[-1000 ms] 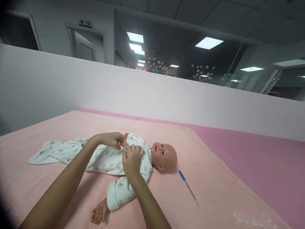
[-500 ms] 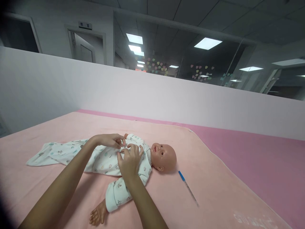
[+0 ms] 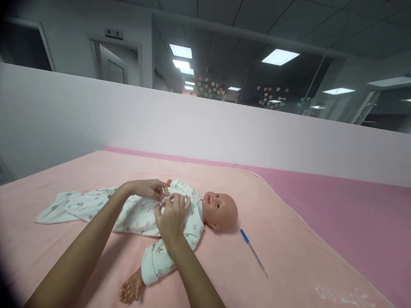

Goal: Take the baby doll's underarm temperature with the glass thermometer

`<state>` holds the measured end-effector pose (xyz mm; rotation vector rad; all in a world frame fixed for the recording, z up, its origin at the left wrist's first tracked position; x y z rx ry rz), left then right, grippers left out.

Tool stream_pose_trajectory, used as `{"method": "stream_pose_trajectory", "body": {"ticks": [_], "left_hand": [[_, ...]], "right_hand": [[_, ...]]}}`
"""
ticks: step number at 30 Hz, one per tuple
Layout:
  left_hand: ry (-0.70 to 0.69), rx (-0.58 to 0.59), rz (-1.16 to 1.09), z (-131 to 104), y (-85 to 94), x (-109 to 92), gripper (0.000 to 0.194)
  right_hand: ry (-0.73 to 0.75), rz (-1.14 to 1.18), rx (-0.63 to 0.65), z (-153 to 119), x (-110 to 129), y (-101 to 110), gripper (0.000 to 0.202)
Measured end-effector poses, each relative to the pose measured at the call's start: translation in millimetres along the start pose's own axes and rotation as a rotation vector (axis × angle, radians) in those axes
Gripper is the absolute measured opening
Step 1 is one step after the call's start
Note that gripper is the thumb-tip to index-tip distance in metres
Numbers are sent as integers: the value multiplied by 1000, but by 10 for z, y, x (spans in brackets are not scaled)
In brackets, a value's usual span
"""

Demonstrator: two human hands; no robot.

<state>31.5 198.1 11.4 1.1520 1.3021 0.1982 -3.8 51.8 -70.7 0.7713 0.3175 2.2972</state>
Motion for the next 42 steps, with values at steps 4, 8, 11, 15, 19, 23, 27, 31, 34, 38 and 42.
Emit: {"method": "stream_pose_trajectory", "body": {"ticks": [4, 8, 11, 15, 19, 23, 27, 31, 34, 38, 42], "left_hand": [[4, 5, 27, 16, -3, 28, 26], [1, 21, 51, 19, -3, 35, 25], [5, 0, 86, 22, 3, 48, 26], [5, -15, 104, 19, 13, 57, 27], [23, -13, 103, -8, 22, 39, 27], [54, 6, 89, -22, 19, 39, 27], [68, 8, 92, -1, 3, 83, 27], [95, -27, 115, 5, 7, 105, 26], [120, -61, 139, -11, 22, 79, 27], [172, -78, 154, -42, 36, 51, 31], [180, -51, 116, -113, 70, 102, 40]], "right_hand": [[13, 1, 29, 3, 4, 9, 5], [-4, 58, 87, 19, -17, 14, 5], [-39, 75, 124, 30, -34, 9, 4], [-83, 76, 154, 37, -42, 4, 6], [-119, 89, 166, 45, -64, -10, 8], [-88, 78, 158, 44, -88, -29, 7], [-17, 86, 194, 47, -97, 1, 14], [-42, 133, 223, 108, -197, 83, 20], [-111, 147, 193, 182, -333, 150, 16], [-155, 188, 237, 247, -451, 198, 9], [-141, 194, 256, 248, -457, 197, 9]]}}
Point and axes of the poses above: each hand's wrist, its own z-axis towards the middle knuckle, its own y-axis out of the back of the hand, x = y × z, the point moved 1 cm from there along z, towards the middle knuckle, and after that the axes turned 7 degrees about -y, right-handed, at the moved point
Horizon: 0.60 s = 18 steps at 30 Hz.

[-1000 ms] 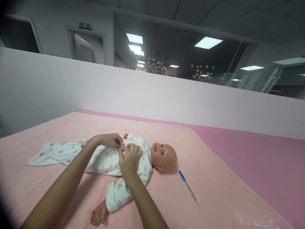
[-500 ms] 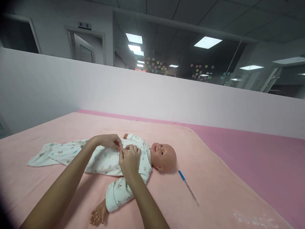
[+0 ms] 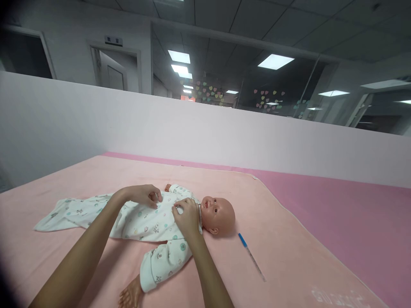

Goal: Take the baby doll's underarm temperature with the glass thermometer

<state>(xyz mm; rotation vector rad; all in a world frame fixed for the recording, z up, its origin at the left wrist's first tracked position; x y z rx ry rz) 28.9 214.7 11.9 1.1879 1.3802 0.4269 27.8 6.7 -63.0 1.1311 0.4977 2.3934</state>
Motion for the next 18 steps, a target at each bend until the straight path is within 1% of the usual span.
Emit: {"method": "stream_pose_trajectory", "body": {"ticks": [5, 10, 14, 18], "left_hand": [[23, 0, -83, -86, 65, 146, 41], [47, -31, -173, -140, 102, 228, 39], [93, -43, -220, -158, 121, 343, 37], [138, -59, -199, -114, 121, 440, 32]], "right_hand": [[49, -78, -64, -41, 16, -39, 10], [104, -160, -117, -76, 30, -69, 14], [98, -171, -116, -67, 16, -96, 16], [94, -187, -105, -57, 1, -122, 17]]}}
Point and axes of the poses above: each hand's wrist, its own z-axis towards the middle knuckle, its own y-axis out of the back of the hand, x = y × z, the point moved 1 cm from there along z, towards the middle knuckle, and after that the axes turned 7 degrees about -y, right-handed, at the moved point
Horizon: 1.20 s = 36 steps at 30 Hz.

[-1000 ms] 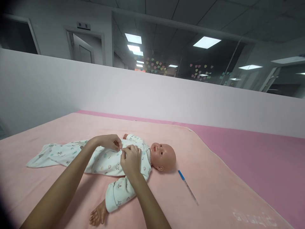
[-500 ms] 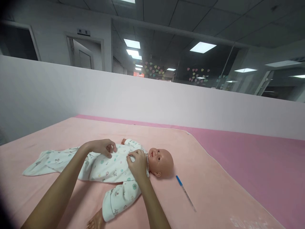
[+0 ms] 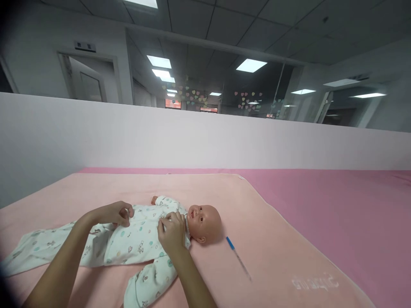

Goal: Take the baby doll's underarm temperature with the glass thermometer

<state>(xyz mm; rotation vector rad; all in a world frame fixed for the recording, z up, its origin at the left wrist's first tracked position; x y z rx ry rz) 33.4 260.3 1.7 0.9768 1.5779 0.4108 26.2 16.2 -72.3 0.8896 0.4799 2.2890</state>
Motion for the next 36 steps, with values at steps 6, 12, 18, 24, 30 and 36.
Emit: {"method": "stream_pose_trajectory", "body": {"ticks": [6, 12, 18, 24, 30, 36], "left_hand": [[40, -53, 91, 66, -65, -83, 24], [58, -49, 93, 80, -60, -56, 25], [85, -199, 354, -38, -33, -278, 35], [-212, -318, 365, -245, -132, -798, 32], [-451, -349, 418, -219, -437, -1233, 30], [-585, -302, 468, -181, -731, -1501, 29]], "right_hand": [[45, -45, 35, -43, 9, 74, 17], [142, -67, 178, -184, -73, 227, 36], [244, -52, 217, -192, -93, 459, 42], [176, 106, -145, -323, -382, 1120, 27], [-438, -169, -269, -710, -1080, 1681, 29], [-536, -464, 95, -1079, -1379, 1627, 32]]}}
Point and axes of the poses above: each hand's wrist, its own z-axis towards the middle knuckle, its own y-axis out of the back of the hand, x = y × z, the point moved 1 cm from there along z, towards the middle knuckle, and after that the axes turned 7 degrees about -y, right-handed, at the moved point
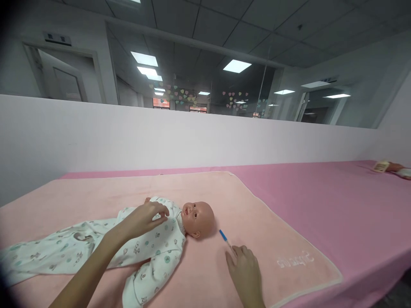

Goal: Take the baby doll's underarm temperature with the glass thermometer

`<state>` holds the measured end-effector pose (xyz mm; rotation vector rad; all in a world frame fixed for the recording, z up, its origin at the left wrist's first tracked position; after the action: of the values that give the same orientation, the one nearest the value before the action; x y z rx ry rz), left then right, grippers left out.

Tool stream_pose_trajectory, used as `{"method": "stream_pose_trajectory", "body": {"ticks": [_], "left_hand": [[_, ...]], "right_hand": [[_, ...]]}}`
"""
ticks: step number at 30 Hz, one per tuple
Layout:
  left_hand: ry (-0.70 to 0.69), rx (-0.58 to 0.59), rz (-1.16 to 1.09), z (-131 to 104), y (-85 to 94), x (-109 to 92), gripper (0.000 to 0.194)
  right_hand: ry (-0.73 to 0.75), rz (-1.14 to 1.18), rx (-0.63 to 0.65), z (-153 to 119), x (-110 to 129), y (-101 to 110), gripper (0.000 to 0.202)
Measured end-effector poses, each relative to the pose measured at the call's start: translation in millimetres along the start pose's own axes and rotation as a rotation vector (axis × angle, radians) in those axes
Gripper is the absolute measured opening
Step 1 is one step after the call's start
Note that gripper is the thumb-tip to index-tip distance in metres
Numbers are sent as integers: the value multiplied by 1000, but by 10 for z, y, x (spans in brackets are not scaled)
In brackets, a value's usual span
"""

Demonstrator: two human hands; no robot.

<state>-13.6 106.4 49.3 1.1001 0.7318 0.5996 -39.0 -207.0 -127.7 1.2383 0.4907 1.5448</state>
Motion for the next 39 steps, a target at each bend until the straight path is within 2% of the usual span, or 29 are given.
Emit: {"method": "stream_pose_trajectory", "body": {"ticks": [2, 4, 6, 8, 11, 14, 18, 21, 24, 30, 34, 39], "left_hand": [[-27, -13, -21, 0, 0, -61, 31], [-40, -30, -46, -12, 21, -85, 32], [-45, -54, -68, -24, 57, -81, 32], [-40, -92, -104, -33, 99, -67, 33], [-7, -204, -230, -44, 166, -55, 31], [48, -376, -390, -65, 239, -47, 35], [79, -527, -505, -128, 352, 11, 38], [103, -602, -461, -185, 430, 96, 28], [120, -677, -427, -228, 480, 191, 25], [130, -823, -368, -271, 516, 313, 22], [123, -875, -348, -266, 524, 293, 19], [61, -923, -309, -234, 530, 192, 14]], "right_hand": [[-18, 10, 59, -28, -53, -11, 31], [-90, 60, 91, -7, -75, 78, 32], [-167, 142, 86, 61, -19, 263, 31], [-194, 281, 52, 158, 158, 504, 30], [-69, 520, 131, 324, 662, 837, 31], [140, 673, 297, 502, 1293, 1034, 27], [347, 784, 544, 723, 1964, 1084, 22], [413, 858, 636, 837, 2237, 1029, 23], [424, 988, 621, 904, 2345, 925, 23], [289, 1285, 548, 979, 2312, 718, 22], [227, 1419, 498, 986, 2276, 723, 24], [187, 1462, 442, 948, 2235, 797, 22]]}}
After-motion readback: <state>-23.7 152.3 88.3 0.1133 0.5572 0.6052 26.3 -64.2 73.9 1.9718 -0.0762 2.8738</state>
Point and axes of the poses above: each hand's wrist, its own z-axis towards the middle knuckle, its own y-axis out of the back of the hand, x = y × z, the point moved 1 cm from there along z, towards the middle knuckle, and after that the axes turned 7 degrees about -y, right-handed, at the moved point
